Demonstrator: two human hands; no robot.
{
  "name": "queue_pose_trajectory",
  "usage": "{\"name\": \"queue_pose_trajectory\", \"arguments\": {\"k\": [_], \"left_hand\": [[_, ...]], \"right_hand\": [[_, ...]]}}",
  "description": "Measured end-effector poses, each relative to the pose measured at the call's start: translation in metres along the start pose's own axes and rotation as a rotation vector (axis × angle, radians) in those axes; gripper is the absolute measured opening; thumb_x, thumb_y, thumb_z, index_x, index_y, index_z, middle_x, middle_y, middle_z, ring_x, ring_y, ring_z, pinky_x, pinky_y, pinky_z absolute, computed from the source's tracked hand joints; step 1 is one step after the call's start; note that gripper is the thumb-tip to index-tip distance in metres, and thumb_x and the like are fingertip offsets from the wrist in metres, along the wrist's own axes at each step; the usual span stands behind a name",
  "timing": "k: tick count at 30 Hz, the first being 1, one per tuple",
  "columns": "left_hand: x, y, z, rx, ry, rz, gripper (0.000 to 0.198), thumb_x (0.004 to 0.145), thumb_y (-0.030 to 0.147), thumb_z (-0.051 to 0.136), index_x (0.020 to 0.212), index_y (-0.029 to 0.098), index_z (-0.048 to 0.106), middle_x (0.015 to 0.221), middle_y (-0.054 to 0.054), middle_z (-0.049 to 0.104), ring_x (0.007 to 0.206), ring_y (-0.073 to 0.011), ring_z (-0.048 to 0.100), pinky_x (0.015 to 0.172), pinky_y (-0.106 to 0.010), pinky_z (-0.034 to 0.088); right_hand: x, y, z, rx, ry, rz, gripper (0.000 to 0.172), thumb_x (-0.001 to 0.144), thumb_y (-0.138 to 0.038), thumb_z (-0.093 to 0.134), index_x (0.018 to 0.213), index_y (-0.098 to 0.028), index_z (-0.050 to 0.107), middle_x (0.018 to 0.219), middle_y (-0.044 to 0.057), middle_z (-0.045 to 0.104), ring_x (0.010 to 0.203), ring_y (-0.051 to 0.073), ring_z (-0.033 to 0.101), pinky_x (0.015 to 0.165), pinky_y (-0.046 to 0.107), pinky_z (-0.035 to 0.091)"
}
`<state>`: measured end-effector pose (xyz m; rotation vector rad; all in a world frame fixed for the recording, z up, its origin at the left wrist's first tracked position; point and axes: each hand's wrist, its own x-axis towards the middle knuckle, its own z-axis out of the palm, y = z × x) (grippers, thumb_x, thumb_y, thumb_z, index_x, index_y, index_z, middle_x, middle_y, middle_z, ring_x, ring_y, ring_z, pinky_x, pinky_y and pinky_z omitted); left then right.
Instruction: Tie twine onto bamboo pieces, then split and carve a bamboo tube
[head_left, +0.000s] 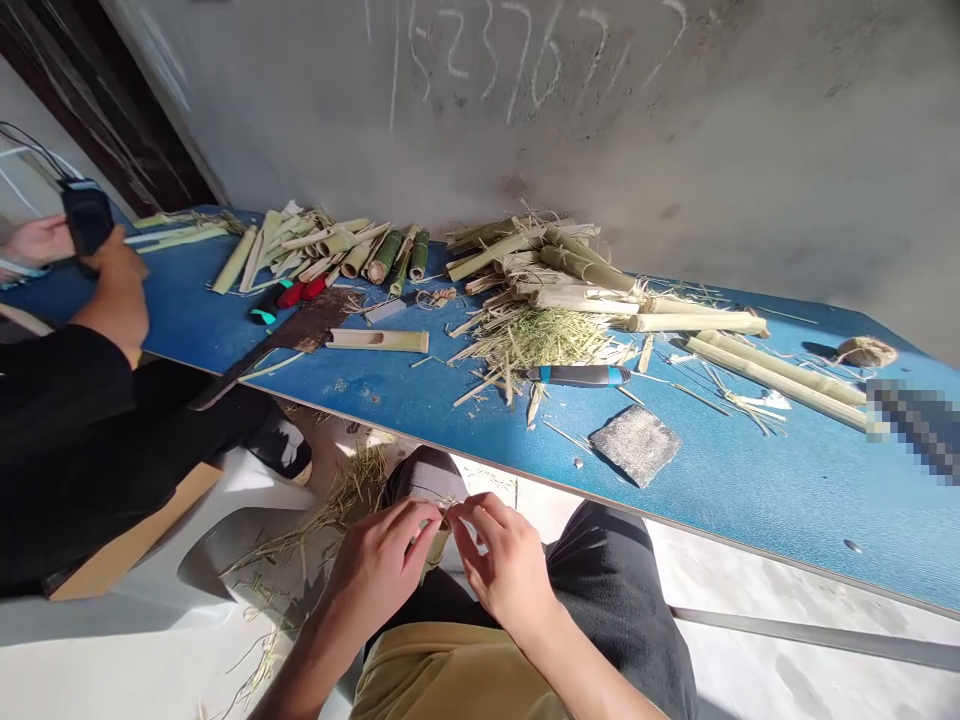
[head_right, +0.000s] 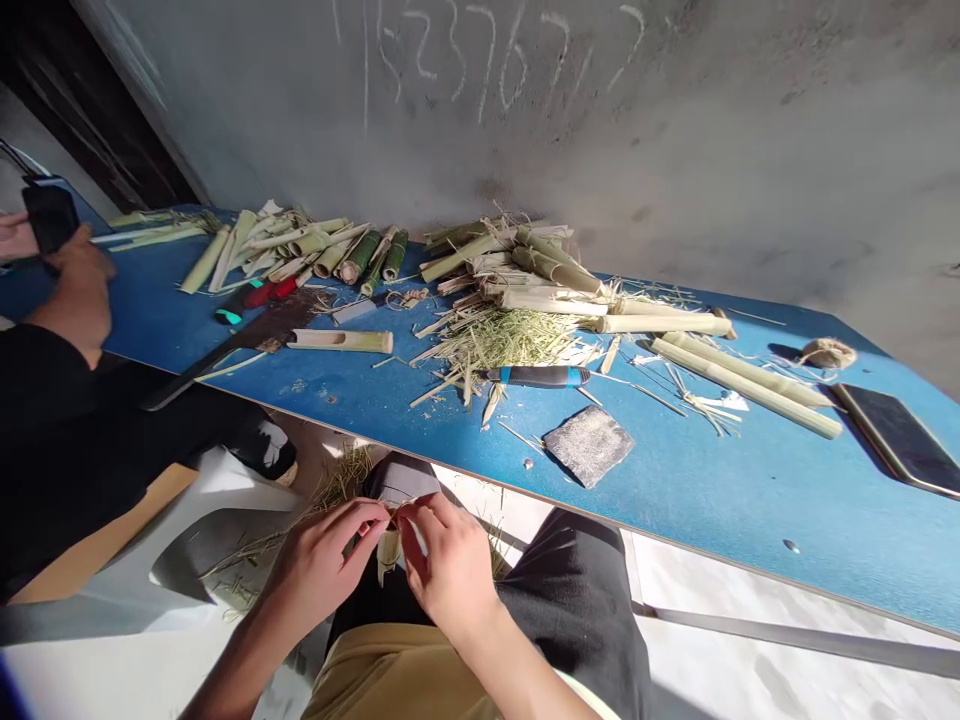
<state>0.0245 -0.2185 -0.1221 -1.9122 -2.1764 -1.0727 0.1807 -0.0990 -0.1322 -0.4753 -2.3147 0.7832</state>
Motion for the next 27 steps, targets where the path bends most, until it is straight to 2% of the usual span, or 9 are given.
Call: {"name": "queue_pose_trajectory", "arguments": {"k": [2,7,11,14,17,20,25,27], "left_hand": [[0.001,0.001,0.001,-0.003,0.001,0.001,0.016,0.108,0.021,0.049,0.102,0.024,0.064,0.093,0.001,0.077,0.078,-0.0138,0.075,0.072,-0.023,0.054],[0.003,0.002,0.001,0.013,0.02,0.027,0.014,0.108,0.021,0.05,0.102,0.023,0.063,0.092,0.0,0.077,0.078,-0.0148,0.074,0.074,-0.025,0.054],[0.002,0.005,0.002,-0.004,0.034,0.04,0.014,0.108,0.021,0.05,0.101,0.023,0.062,0.092,0.0,0.078,0.079,-0.0146,0.075,0.074,-0.025,0.054],[0.0,0.005,0.004,-0.006,0.056,0.041,0.013,0.108,0.021,0.05,0.102,0.023,0.062,0.095,-0.001,0.078,0.081,-0.015,0.076,0.074,-0.025,0.054],[-0.002,0.004,0.008,0.019,0.065,0.041,0.012,0.108,0.021,0.052,0.1,0.024,0.061,0.095,-0.001,0.079,0.081,-0.0163,0.076,0.074,-0.027,0.053],[-0.003,0.004,0.011,0.045,0.066,0.033,0.011,0.107,0.02,0.054,0.099,0.024,0.061,0.093,0.0,0.078,0.08,-0.0173,0.075,0.073,-0.029,0.052],[-0.001,0.004,0.012,0.014,0.051,0.023,0.018,0.108,0.02,0.05,0.092,0.023,0.059,0.086,0.0,0.075,0.075,-0.016,0.074,0.069,-0.027,0.052],[0.0,0.004,0.012,0.009,0.037,0.023,0.021,0.108,0.019,0.047,0.091,0.023,0.058,0.086,0.0,0.074,0.074,-0.0158,0.074,0.068,-0.026,0.052]], "right_hand": [[-0.001,-0.001,-0.001,0.012,0.013,0.016,0.019,0.101,-0.015,0.056,0.114,-0.021,0.068,0.1,0.007,0.072,0.072,0.016,0.067,0.063,0.028,0.051],[-0.001,-0.005,-0.003,0.054,-0.016,0.014,0.025,0.099,-0.012,0.056,0.117,-0.022,0.071,0.104,0.007,0.075,0.071,0.014,0.067,0.065,0.026,0.053],[0.002,-0.011,-0.003,0.181,-0.08,0.222,0.02,0.096,-0.017,0.06,0.109,-0.022,0.075,0.105,0.006,0.077,0.072,0.014,0.068,0.054,0.023,0.05],[0.003,-0.014,-0.004,0.27,-0.115,0.313,0.016,0.097,-0.024,0.062,0.104,-0.023,0.077,0.108,0.005,0.076,0.073,0.014,0.067,0.053,0.023,0.049],[0.003,-0.014,-0.005,0.346,-0.122,0.343,0.016,0.1,-0.03,0.063,0.099,-0.022,0.076,0.108,0.006,0.075,0.078,0.015,0.067,0.058,0.024,0.051],[0.004,-0.014,-0.004,0.401,-0.117,0.391,0.024,0.103,-0.038,0.06,0.095,-0.021,0.074,0.112,0.01,0.07,0.088,0.018,0.068,0.066,0.027,0.054],[0.008,-0.012,-0.001,0.424,-0.108,0.372,0.029,0.108,-0.041,0.05,0.093,-0.02,0.065,0.107,0.009,0.063,0.098,0.02,0.063,0.092,0.036,0.054],[0.011,-0.011,-0.004,0.416,-0.154,0.397,0.028,0.106,-0.042,0.055,0.09,-0.02,0.063,0.103,0.007,0.061,0.094,0.019,0.061,0.086,0.034,0.054]]}}
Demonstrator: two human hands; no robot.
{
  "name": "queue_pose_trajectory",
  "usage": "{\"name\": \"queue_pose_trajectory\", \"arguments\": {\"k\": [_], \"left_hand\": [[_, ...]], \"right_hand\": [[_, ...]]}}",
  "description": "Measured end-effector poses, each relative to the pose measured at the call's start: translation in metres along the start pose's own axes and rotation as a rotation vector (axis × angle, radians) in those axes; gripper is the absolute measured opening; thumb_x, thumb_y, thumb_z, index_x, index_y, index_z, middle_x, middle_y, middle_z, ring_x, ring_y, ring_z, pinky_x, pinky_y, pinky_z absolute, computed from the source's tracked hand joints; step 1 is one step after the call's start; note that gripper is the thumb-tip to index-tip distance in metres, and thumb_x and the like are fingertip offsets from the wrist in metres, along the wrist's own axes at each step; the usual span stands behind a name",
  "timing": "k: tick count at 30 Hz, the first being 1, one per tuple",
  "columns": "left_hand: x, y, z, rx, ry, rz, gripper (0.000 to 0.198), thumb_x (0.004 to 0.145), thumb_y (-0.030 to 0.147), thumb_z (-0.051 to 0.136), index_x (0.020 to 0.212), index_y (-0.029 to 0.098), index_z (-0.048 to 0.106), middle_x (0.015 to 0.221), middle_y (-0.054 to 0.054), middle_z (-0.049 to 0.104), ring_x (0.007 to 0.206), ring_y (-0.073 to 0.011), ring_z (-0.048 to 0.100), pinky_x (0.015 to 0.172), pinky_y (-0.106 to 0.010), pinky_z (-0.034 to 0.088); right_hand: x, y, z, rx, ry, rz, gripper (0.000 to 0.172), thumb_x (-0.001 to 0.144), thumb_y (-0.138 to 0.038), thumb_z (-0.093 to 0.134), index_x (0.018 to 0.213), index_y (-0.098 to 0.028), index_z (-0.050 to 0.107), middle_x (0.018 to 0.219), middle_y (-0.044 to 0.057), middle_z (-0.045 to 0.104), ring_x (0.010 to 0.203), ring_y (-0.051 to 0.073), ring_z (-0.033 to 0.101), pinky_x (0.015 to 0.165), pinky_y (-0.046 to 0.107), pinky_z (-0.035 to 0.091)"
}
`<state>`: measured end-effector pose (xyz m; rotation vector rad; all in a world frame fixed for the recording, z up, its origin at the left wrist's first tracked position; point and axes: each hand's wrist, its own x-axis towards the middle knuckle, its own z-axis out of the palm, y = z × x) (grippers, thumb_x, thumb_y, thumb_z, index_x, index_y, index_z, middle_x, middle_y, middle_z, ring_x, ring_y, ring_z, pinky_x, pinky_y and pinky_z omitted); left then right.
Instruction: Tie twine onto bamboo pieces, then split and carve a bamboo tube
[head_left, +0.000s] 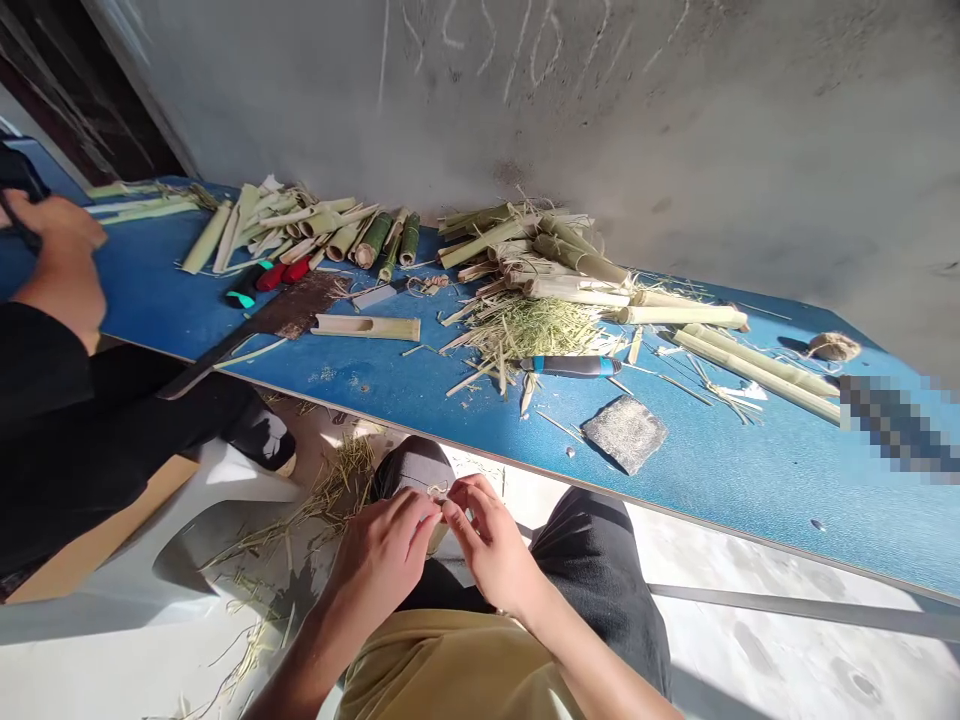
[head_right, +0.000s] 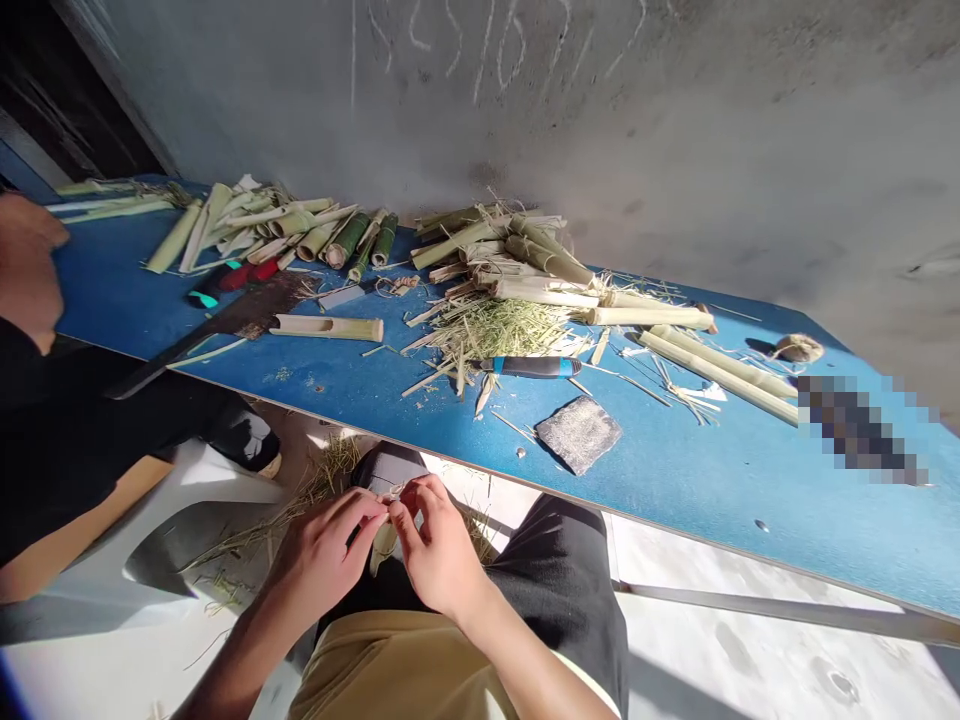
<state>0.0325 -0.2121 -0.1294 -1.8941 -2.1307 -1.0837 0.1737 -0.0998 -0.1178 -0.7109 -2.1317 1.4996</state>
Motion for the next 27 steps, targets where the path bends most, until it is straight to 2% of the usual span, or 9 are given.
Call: {"name": "queue_pose_trajectory", "arguments": {"k": [4,6,11,13,16,18,20,24,27], "left_hand": [[0.001,-0.002,-0.003,-0.011,-0.011,-0.001,0.019,0.108,0.019,0.046,0.095,0.023,0.059,0.09,-0.001,0.075,0.079,-0.0161,0.075,0.071,-0.025,0.054],[0.003,-0.003,-0.004,-0.017,-0.026,-0.003,0.019,0.108,0.019,0.047,0.094,0.023,0.059,0.091,-0.002,0.075,0.08,-0.016,0.076,0.071,-0.025,0.055],[0.006,-0.003,-0.008,-0.054,-0.025,-0.008,0.018,0.107,0.018,0.049,0.094,0.022,0.061,0.091,-0.002,0.076,0.082,-0.0152,0.076,0.074,-0.024,0.055],[0.006,-0.004,-0.009,-0.065,-0.028,-0.007,0.017,0.107,0.018,0.05,0.096,0.022,0.062,0.093,-0.001,0.076,0.083,-0.0149,0.075,0.075,-0.024,0.054],[0.005,-0.005,-0.011,-0.045,-0.041,-0.012,0.017,0.107,0.018,0.049,0.096,0.022,0.061,0.091,-0.001,0.075,0.079,-0.0153,0.074,0.074,-0.025,0.053],[0.005,-0.004,-0.012,-0.027,-0.058,-0.023,0.018,0.107,0.019,0.049,0.094,0.022,0.061,0.089,-0.001,0.074,0.077,-0.0157,0.073,0.072,-0.026,0.052],[0.004,-0.003,-0.013,-0.027,-0.078,-0.026,0.019,0.106,0.018,0.048,0.093,0.023,0.061,0.088,0.0,0.074,0.077,-0.0158,0.072,0.071,-0.026,0.051],[0.001,-0.005,-0.016,-0.038,-0.091,-0.03,0.017,0.106,0.018,0.05,0.095,0.022,0.061,0.09,0.0,0.073,0.079,-0.0151,0.072,0.074,-0.025,0.051],[0.0,-0.008,-0.019,-0.057,-0.103,-0.051,0.016,0.107,0.02,0.051,0.097,0.022,0.062,0.092,-0.001,0.073,0.081,-0.015,0.072,0.076,-0.025,0.052]], "right_hand": [[0.005,-0.003,-0.01,0.053,-0.117,0.07,0.025,0.094,-0.043,0.074,0.09,-0.02,0.066,0.101,0.005,0.061,0.083,0.016,0.06,0.061,0.025,0.048],[0.007,-0.002,-0.012,0.106,-0.128,0.063,0.025,0.092,-0.043,0.077,0.089,-0.019,0.069,0.101,0.005,0.063,0.084,0.016,0.062,0.059,0.023,0.048],[0.01,0.005,-0.012,0.111,-0.044,0.017,0.03,0.094,-0.048,0.075,0.084,-0.02,0.076,0.097,0.007,0.067,0.085,0.018,0.068,0.061,0.025,0.053],[0.008,0.005,-0.012,0.027,-0.033,-0.047,0.026,0.1,-0.042,0.068,0.089,-0.02,0.076,0.099,0.008,0.07,0.086,0.018,0.07,0.071,0.028,0.057],[0.005,0.001,-0.015,-0.236,-0.023,-0.265,0.02,0.106,-0.026,0.058,0.101,-0.02,0.075,0.105,0.009,0.073,0.09,0.018,0.072,0.081,0.03,0.058],[0.004,-0.001,-0.019,-0.437,-0.017,-0.423,0.018,0.107,-0.021,0.055,0.106,-0.019,0.073,0.107,0.009,0.075,0.09,0.019,0.072,0.08,0.031,0.056],[0.004,-0.003,-0.024,-0.598,-0.031,-0.519,0.018,0.108,-0.021,0.054,0.105,-0.018,0.071,0.105,0.009,0.077,0.088,0.02,0.072,0.075,0.03,0.054],[0.004,-0.005,-0.034,-0.755,-0.094,-0.53,0.024,0.111,-0.024,0.048,0.101,-0.018,0.068,0.092,0.007,0.076,0.074,0.018,0.068,0.062,0.03,0.045],[0.004,-0.008,-0.039,-0.72,-0.127,-0.464,0.023,0.11,-0.024,0.046,0.102,-0.018,0.067,0.087,0.006,0.074,0.073,0.018,0.067,0.061,0.03,0.043]]}}
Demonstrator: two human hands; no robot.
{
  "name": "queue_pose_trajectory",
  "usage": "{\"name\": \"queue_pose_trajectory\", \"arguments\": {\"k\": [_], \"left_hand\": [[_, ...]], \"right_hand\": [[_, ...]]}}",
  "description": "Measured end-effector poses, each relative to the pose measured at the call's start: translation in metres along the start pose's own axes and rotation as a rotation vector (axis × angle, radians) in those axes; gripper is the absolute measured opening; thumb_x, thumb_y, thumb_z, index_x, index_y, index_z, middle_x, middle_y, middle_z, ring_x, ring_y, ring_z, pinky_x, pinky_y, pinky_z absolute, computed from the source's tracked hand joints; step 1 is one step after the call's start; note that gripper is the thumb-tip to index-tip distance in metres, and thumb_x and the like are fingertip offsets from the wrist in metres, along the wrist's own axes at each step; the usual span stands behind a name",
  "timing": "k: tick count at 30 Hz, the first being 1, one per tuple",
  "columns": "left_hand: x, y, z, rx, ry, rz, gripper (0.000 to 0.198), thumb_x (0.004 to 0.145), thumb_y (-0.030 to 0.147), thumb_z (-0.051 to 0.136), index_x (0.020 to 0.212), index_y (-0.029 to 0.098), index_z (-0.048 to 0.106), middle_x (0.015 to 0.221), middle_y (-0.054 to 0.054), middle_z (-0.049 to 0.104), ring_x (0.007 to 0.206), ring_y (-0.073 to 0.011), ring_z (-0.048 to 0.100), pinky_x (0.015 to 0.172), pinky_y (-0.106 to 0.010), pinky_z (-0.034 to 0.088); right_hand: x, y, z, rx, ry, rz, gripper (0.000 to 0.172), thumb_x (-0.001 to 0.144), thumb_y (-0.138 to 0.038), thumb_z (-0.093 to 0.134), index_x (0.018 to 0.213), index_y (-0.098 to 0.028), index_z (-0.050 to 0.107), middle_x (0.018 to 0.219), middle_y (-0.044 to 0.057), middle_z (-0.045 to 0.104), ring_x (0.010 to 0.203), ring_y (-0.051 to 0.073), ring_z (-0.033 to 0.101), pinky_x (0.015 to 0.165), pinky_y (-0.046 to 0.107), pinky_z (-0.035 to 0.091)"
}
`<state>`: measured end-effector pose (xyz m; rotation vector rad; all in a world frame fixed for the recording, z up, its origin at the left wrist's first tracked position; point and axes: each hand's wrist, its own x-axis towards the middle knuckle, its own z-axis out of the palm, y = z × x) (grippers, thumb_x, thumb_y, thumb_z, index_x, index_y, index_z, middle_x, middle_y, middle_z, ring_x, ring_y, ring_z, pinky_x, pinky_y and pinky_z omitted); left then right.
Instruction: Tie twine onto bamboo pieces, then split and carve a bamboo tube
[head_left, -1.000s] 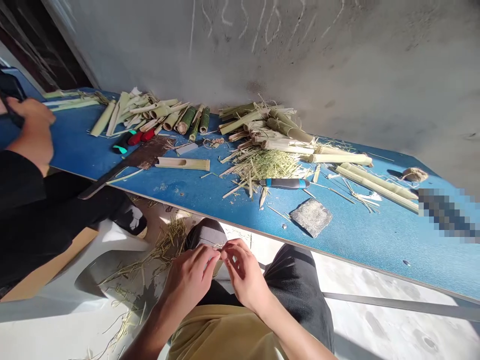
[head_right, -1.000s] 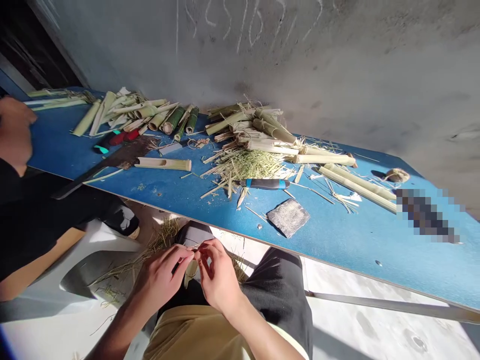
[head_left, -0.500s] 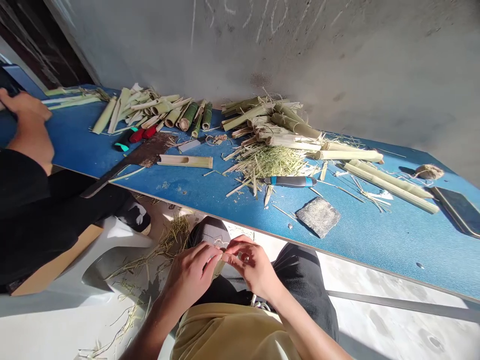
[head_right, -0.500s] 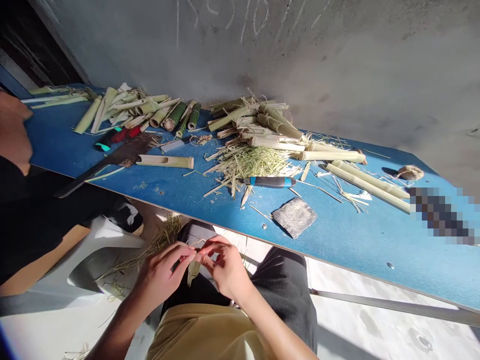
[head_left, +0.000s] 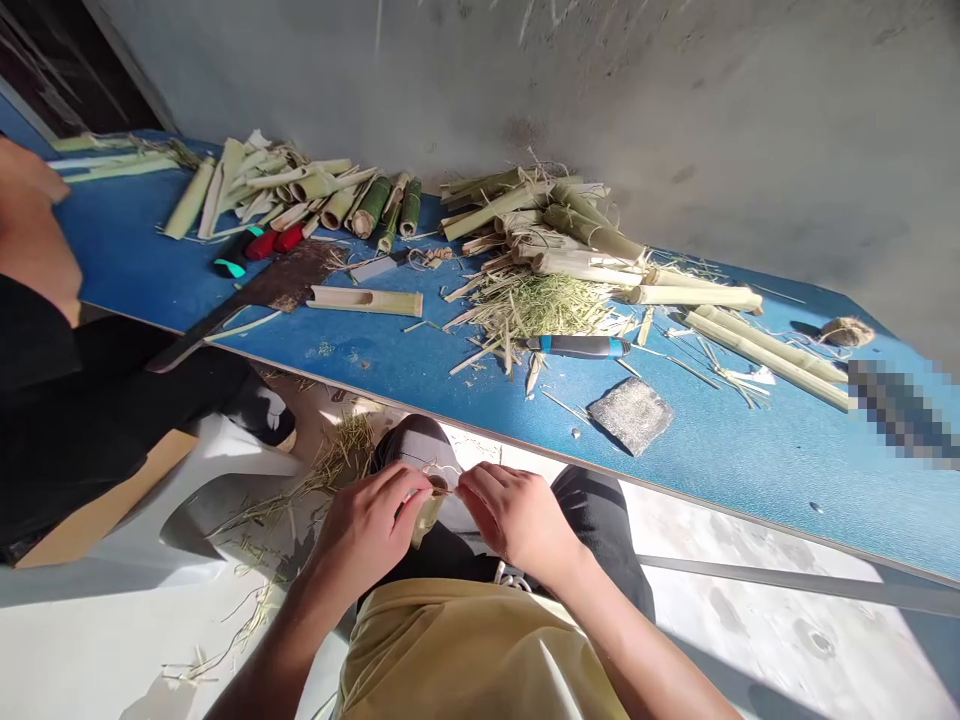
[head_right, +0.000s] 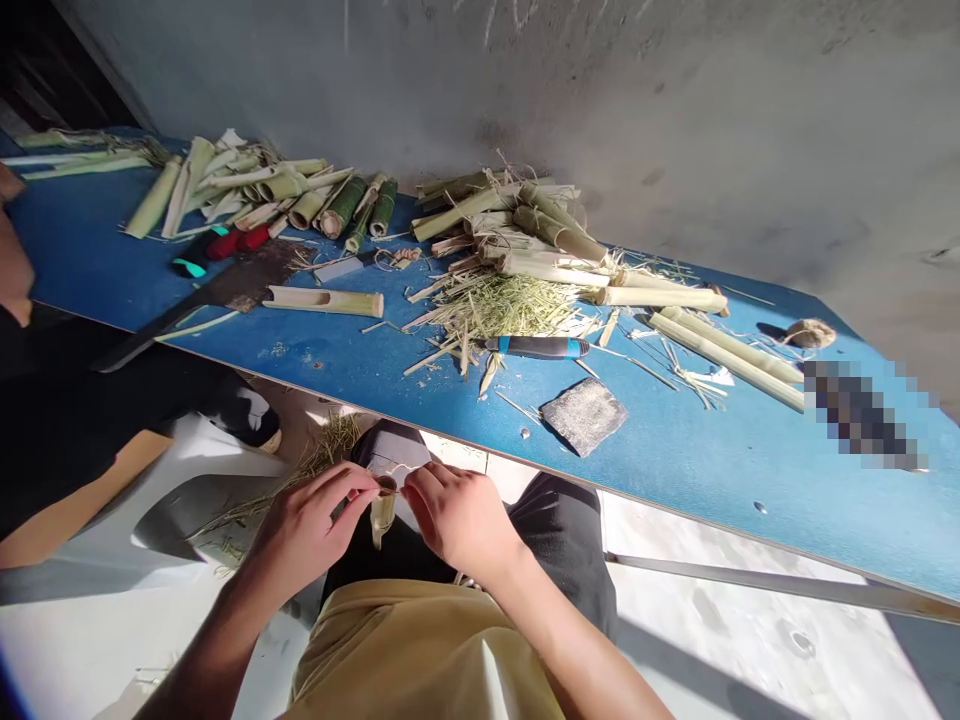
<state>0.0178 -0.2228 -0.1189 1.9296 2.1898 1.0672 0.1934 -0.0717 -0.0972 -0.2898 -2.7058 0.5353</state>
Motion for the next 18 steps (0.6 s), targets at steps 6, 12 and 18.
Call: {"name": "queue_pose_trajectory", "arguments": {"k": [6,12,18], "left_hand": [[0.003,0.0,0.001,0.009,0.002,-0.019,0.016,0.108,0.021,0.051,0.098,0.023,0.063,0.09,0.0,0.073,0.077,-0.0145,0.07,0.074,-0.026,0.052],[0.004,0.002,0.005,0.021,0.07,0.008,0.015,0.108,0.02,0.049,0.101,0.022,0.063,0.091,-0.001,0.075,0.077,-0.0147,0.073,0.073,-0.025,0.053],[0.002,0.001,0.006,0.03,0.068,0.006,0.016,0.108,0.021,0.049,0.1,0.022,0.063,0.091,-0.001,0.075,0.076,-0.0144,0.073,0.072,-0.025,0.054]], "right_hand": [[0.004,-0.006,-0.002,0.267,-0.007,0.147,0.02,0.105,-0.026,0.055,0.119,-0.021,0.069,0.102,0.007,0.076,0.069,0.014,0.066,0.065,0.027,0.05],[0.01,-0.009,0.007,0.43,0.036,0.189,0.023,0.106,-0.029,0.053,0.108,-0.021,0.075,0.099,0.008,0.075,0.075,0.016,0.068,0.068,0.027,0.053],[0.01,-0.009,0.032,0.567,0.15,0.461,0.017,0.099,-0.037,0.066,0.104,-0.021,0.067,0.092,0.002,0.071,0.06,0.011,0.058,0.054,0.024,0.048]]}}
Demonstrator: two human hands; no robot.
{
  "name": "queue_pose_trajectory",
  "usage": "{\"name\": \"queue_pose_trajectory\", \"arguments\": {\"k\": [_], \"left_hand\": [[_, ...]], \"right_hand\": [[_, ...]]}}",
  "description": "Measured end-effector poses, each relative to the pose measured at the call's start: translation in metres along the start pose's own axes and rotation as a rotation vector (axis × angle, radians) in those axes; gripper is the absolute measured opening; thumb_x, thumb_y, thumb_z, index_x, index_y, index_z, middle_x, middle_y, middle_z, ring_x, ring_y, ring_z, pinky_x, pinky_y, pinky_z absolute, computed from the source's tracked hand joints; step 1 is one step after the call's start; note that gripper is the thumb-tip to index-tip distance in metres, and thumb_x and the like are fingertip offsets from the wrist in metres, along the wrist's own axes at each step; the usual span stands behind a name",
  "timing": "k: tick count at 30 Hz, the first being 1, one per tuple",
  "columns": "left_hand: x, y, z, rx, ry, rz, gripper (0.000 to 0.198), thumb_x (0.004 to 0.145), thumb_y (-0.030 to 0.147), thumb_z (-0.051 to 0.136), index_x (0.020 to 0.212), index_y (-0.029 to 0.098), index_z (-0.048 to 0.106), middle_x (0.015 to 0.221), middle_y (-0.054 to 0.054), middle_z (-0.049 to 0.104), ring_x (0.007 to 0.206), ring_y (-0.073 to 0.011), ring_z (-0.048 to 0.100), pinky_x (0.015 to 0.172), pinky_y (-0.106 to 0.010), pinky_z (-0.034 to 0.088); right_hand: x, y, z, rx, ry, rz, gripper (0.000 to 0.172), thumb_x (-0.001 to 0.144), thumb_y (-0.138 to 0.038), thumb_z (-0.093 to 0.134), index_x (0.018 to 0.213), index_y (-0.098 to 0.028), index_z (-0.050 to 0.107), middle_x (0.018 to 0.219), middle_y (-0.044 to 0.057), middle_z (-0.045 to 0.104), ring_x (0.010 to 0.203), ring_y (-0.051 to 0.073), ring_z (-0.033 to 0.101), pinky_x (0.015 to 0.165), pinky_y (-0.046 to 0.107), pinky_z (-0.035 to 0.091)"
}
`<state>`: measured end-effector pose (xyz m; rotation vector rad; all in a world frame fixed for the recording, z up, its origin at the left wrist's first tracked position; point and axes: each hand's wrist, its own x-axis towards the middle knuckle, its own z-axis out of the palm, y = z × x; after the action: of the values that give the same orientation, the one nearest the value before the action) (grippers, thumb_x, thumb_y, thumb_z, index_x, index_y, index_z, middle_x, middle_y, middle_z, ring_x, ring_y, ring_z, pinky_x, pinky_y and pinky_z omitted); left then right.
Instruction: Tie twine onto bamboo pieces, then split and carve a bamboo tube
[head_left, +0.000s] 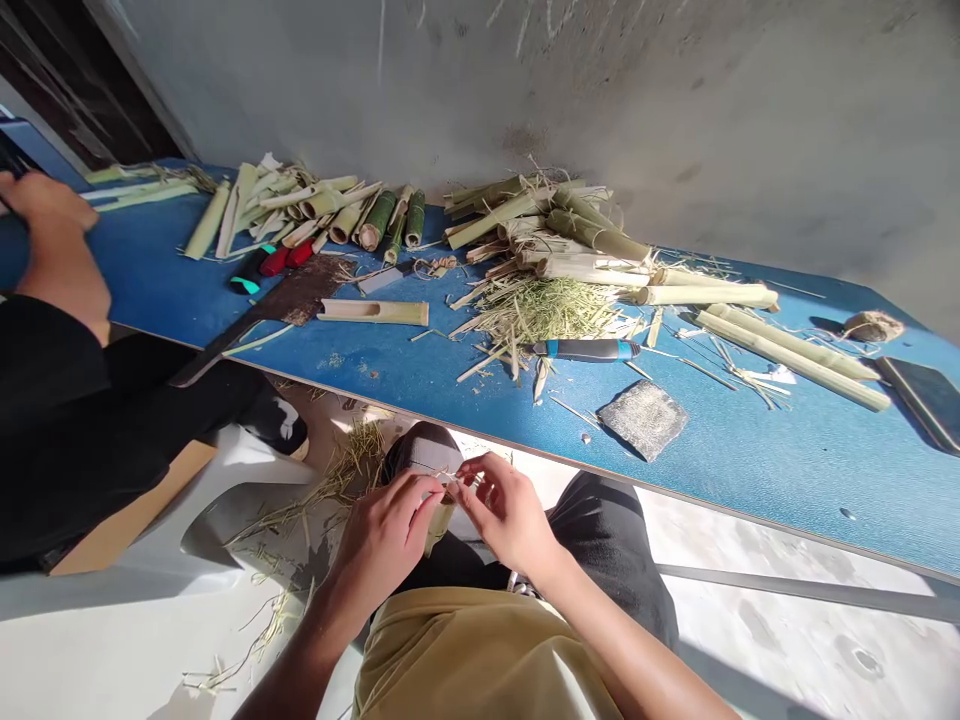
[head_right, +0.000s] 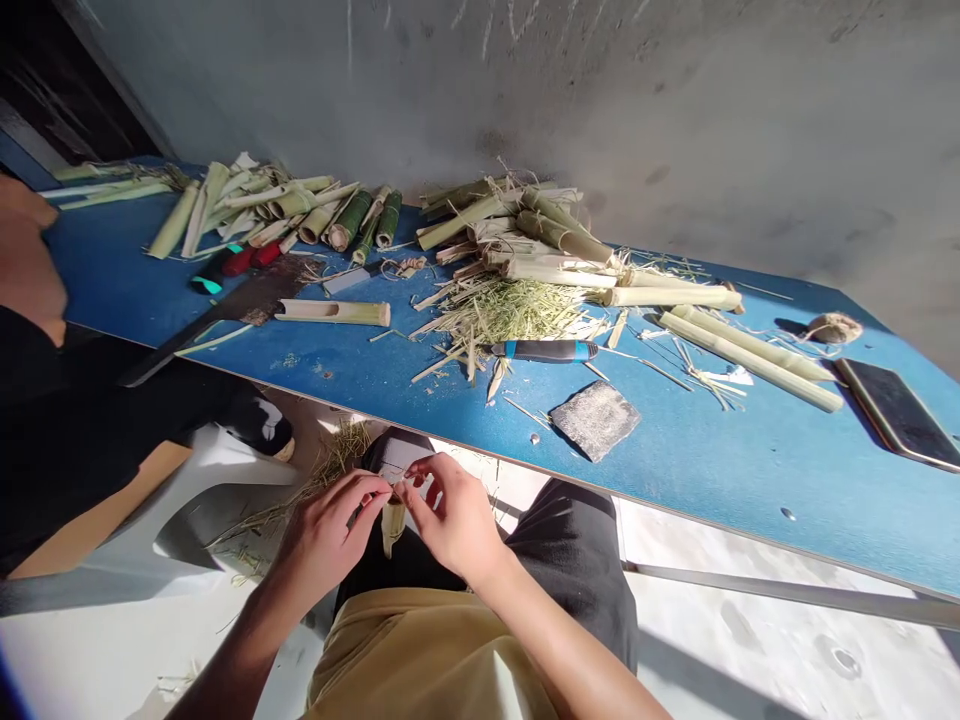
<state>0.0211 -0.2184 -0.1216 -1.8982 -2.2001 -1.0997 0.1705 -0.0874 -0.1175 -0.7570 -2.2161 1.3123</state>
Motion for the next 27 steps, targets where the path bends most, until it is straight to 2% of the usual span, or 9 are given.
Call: {"name": "queue_pose_trajectory", "arguments": {"k": [4,9,11,16,18,21,23,25,27], "left_hand": [[-0.001,0.001,0.0,-0.003,0.006,-0.004,0.017,0.108,0.022,0.049,0.101,0.022,0.064,0.092,-0.002,0.076,0.077,-0.0144,0.073,0.072,-0.024,0.055],[0.001,0.002,0.001,-0.011,0.023,0.004,0.017,0.108,0.021,0.049,0.101,0.022,0.064,0.092,-0.003,0.076,0.078,-0.015,0.074,0.073,-0.024,0.056],[0.001,0.002,0.002,-0.012,0.035,0.006,0.016,0.108,0.021,0.049,0.101,0.022,0.064,0.092,-0.003,0.076,0.078,-0.0153,0.073,0.073,-0.024,0.055],[0.0,0.001,0.006,-0.027,0.022,-0.017,0.016,0.108,0.02,0.049,0.099,0.023,0.062,0.09,-0.002,0.074,0.077,-0.0149,0.072,0.072,-0.025,0.055],[-0.001,0.0,0.007,-0.027,0.017,-0.019,0.016,0.108,0.02,0.049,0.1,0.023,0.062,0.091,-0.003,0.075,0.077,-0.0153,0.072,0.073,-0.025,0.055],[-0.002,0.0,0.008,-0.021,0.02,-0.01,0.013,0.106,0.02,0.05,0.102,0.023,0.062,0.093,-0.003,0.075,0.079,-0.0162,0.073,0.073,-0.026,0.056],[-0.002,0.0,0.008,-0.02,0.027,-0.006,0.013,0.105,0.018,0.05,0.102,0.023,0.062,0.093,-0.003,0.075,0.079,-0.0163,0.074,0.073,-0.026,0.055],[-0.001,0.0,0.008,-0.018,0.033,-0.007,0.013,0.105,0.016,0.051,0.103,0.023,0.062,0.093,-0.002,0.075,0.079,-0.0164,0.074,0.072,-0.026,0.055],[0.0,0.0,0.007,-0.003,0.033,-0.006,0.013,0.105,0.017,0.051,0.102,0.023,0.062,0.093,-0.002,0.076,0.079,-0.0166,0.074,0.072,-0.026,0.054]], "right_hand": [[-0.003,0.006,0.005,-0.019,0.096,-0.067,0.024,0.096,-0.04,0.07,0.11,-0.022,0.064,0.103,0.005,0.071,0.066,0.012,0.061,0.054,0.023,0.049],[-0.003,-0.001,-0.001,-0.118,-0.017,-0.212,0.02,0.105,-0.032,0.058,0.105,-0.023,0.076,0.098,0.006,0.076,0.064,0.013,0.063,0.061,0.026,0.051],[-0.004,-0.003,-0.001,-0.138,-0.019,-0.201,0.019,0.104,-0.031,0.058,0.107,-0.023,0.075,0.098,0.006,0.077,0.061,0.013,0.062,0.059,0.026,0.05],[-0.007,0.001,-0.002,-0.135,0.052,-0.144,0.012,0.099,-0.034,0.066,0.102,-0.023,0.065,0.08,0.001,0.071,0.054,0.012,0.058,0.05,0.024,0.044],[-0.007,0.001,-0.002,-0.131,0.024,-0.227,0.009,0.102,-0.027,0.059,0.104,-0.024,0.067,0.09,0.003,0.074,0.063,0.013,0.064,0.057,0.024,0.049],[-0.008,-0.004,-0.003,-0.149,-0.004,-0.3,0.021,0.099,-0.017,0.055,0.112,-0.025,0.069,0.106,0.005,0.078,0.074,0.015,0.071,0.068,0.026,0.054],[-0.011,-0.009,-0.003,-0.156,0.045,-0.216,0.019,0.094,-0.017,0.061,0.111,-0.023,0.067,0.098,0.004,0.078,0.065,0.014,0.068,0.06,0.025,0.053],[-0.015,-0.012,-0.003,-0.169,0.089,-0.12,0.008,0.091,-0.021,0.065,0.099,-0.022,0.063,0.078,-0.001,0.072,0.051,0.012,0.06,0.05,0.024,0.047],[-0.019,-0.012,-0.004,-0.187,0.097,-0.16,0.007,0.092,-0.022,0.064,0.086,-0.023,0.061,0.069,-0.002,0.067,0.053,0.013,0.062,0.053,0.025,0.049]]}}
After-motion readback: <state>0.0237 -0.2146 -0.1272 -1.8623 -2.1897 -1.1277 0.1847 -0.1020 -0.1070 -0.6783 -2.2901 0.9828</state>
